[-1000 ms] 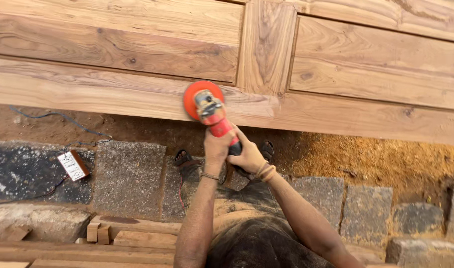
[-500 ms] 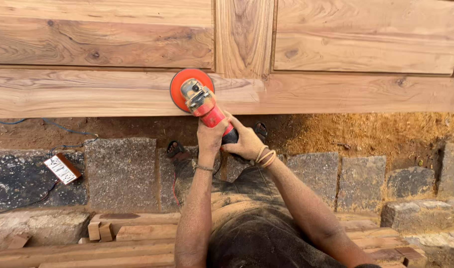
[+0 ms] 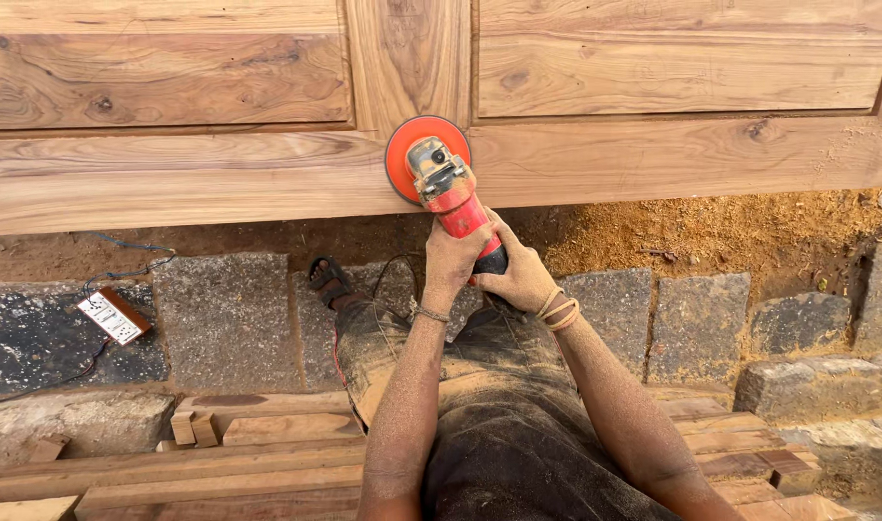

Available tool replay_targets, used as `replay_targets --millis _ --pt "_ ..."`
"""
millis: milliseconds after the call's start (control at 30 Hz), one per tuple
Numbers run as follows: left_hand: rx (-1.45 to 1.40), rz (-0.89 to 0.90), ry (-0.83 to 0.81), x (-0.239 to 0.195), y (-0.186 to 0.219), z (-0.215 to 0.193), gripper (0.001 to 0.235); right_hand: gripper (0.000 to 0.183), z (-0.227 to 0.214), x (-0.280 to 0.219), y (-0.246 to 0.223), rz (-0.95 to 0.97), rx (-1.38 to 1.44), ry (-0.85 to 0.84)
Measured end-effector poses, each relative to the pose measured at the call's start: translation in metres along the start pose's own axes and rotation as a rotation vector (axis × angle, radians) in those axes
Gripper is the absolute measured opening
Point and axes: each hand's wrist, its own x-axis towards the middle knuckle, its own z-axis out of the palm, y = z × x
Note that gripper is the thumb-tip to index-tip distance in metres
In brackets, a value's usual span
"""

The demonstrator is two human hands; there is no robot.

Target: The person uses a red orbital sander to smooth the surface of a large wooden door panel. The sander is moved systematically across the flat surfaces and along the raised frame edges of the door.

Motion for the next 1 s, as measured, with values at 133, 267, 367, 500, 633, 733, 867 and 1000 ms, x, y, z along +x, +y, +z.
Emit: replay_targets --millis 133,267,367,500,633,733,867,1000 --pt "0.205 -0.048 -0.003 -0.005 0.005 0.022 0.075 0.099 -0.017 -0.009 0.022 0.052 -0.019 0.005" --pt "0.175 -0.048 -0.029 -0.009 0.008 0.046 0.076 0.097 -0.031 -0.017 0.038 0.101 -0.046 0.037" --pt "0.193 -0.017 -0.05 -0.012 0.007 0.057 0.074 0.103 -0.042 -0.021 0.045 0.093 -0.045 0.048" --pt "0.178 -0.017 -0.092 -0.013 0.006 0.067 0.077 0.104 -0.052 -0.026 0.048 0.123 -0.043 0.045" --pt "0.208 -0.035 -0.116 -0.016 0.004 0.081 0.082 0.105 -0.061 -0.035 0.05 0.062 -0.002 0.081" --pt "0.288 -0.044 -0.13 -0.018 -0.002 0.095 0.083 0.105 -0.069 -0.044 0.055 0.027 0.033 0.104" --pt "0.371 -0.046 -0.163 -0.014 -0.009 0.123 0.085 0.099 -0.084 -0.054 0.072 0.081 0.116 0.143" --pt "0.439 -0.064 -0.266 -0.016 -0.019 0.157 0.082 0.099 -0.095 -0.072 0.108 0.195 0.282 0.214"
